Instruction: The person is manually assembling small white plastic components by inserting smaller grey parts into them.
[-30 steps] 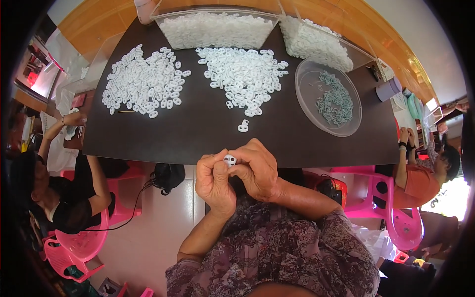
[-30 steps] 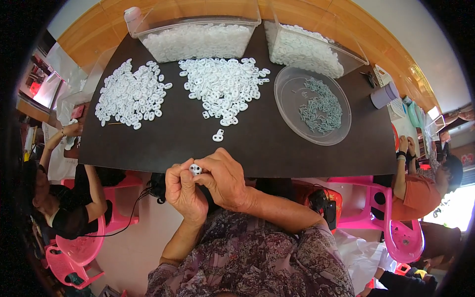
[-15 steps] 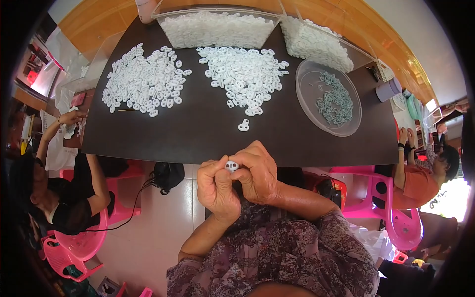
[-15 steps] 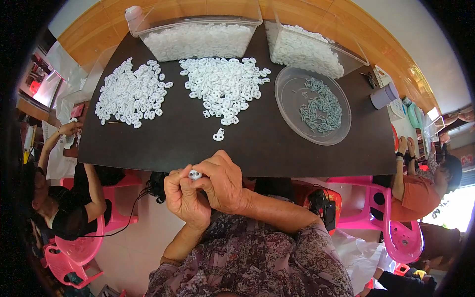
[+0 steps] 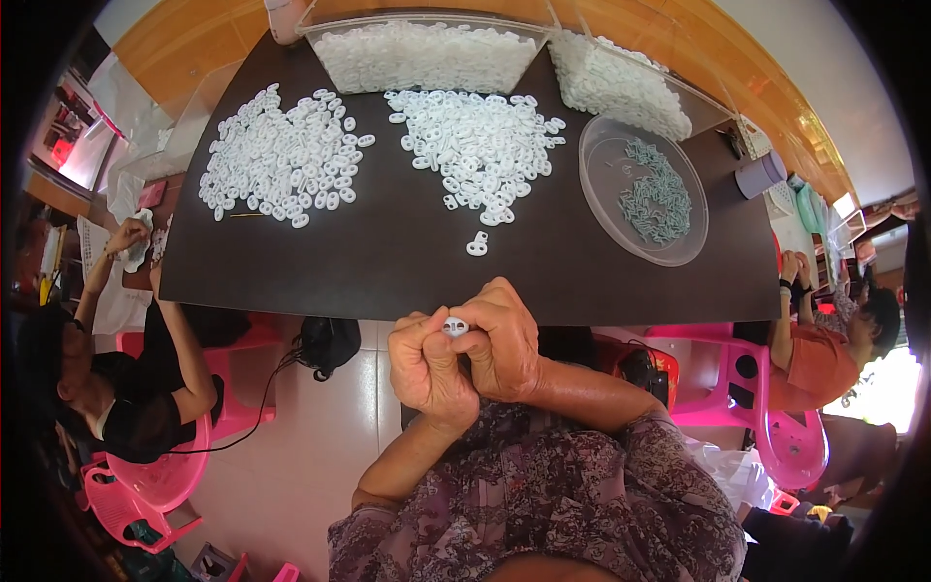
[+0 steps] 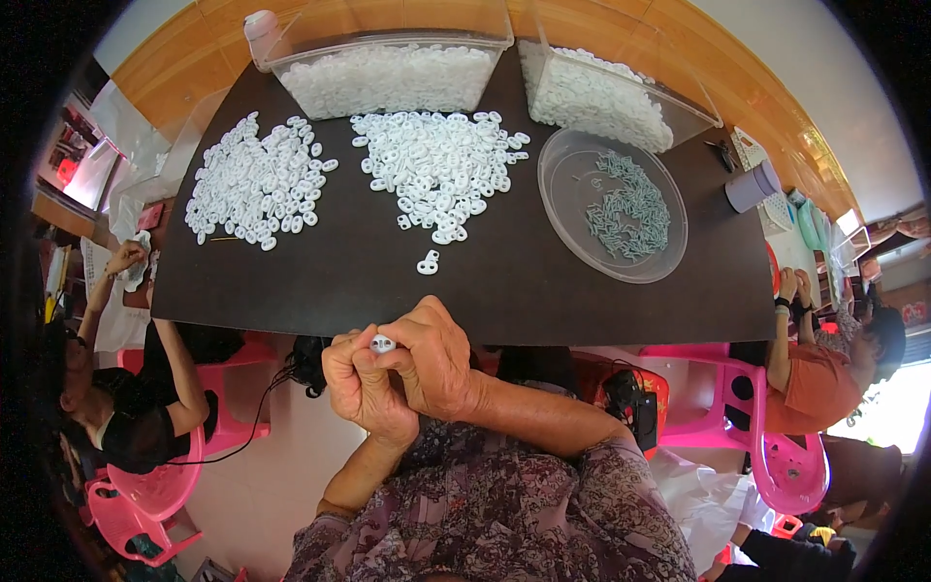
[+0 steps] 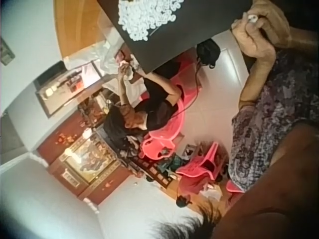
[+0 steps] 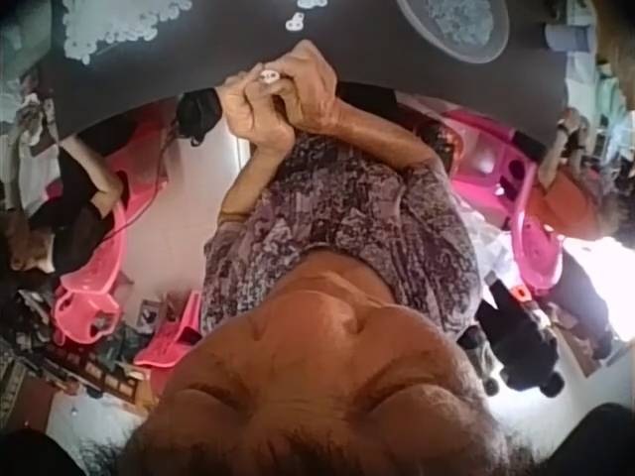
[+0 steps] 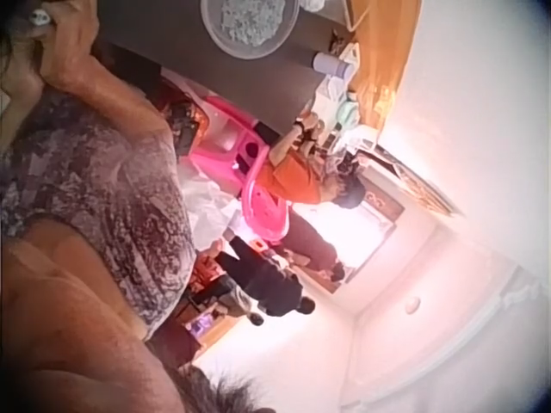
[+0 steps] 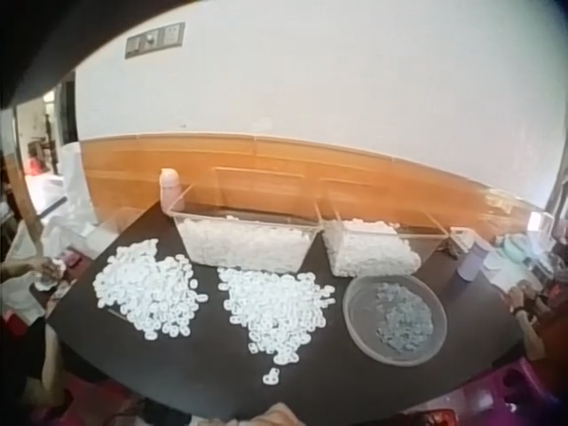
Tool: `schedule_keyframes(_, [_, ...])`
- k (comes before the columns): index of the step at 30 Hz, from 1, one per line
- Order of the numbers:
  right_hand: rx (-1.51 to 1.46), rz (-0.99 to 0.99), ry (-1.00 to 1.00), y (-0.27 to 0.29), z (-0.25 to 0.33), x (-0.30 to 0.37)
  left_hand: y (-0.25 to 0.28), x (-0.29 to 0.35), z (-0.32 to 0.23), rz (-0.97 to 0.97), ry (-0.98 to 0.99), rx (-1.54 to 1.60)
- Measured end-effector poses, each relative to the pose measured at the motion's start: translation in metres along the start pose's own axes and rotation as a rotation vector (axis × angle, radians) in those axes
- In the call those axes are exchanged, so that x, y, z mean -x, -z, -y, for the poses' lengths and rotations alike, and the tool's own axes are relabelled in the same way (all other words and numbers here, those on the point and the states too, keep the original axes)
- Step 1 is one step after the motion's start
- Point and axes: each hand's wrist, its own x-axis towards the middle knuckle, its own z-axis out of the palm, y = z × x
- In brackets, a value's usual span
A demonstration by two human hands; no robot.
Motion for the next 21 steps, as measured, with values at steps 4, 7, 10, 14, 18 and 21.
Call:
schedule_keyframes(4, [0.008, -0.005, 0.008, 0.0, -0.004, 0.001, -0.003, -0.003, 0.009, -0.022, -0.075, -0.035])
schedule_keyframes(7, [-0.008, -0.025, 0.015, 0.0, -0.004, -0.002, -0.003, -0.005, 0.01, -0.019, -0.127, -0.111])
schedule_keyframes(10, [-0.01, -0.032, 0.004, 0.001, -0.001, -0.002, -0.004, -0.004, 0.004, -0.03, -0.084, -0.063])
schedule_keyframes(14, [-0.045, 0.051, -0.175, 0.018, -0.006, -0.009, 0.008, -0.015, 0.004, 0.129, 0.059, -0.044])
schedule_keyframes(18, [0.128, 0.057, -0.245, 0.061, -0.025, -0.037, 0.006, -0.045, 0.013, 0.192, 0.107, -0.262])
schedule_keyframes(21, [0.092, -0.112, -0.431, 0.087, -0.044, -0.073, 0.0, -0.07, 0.022, 0.422, -0.183, -0.572])
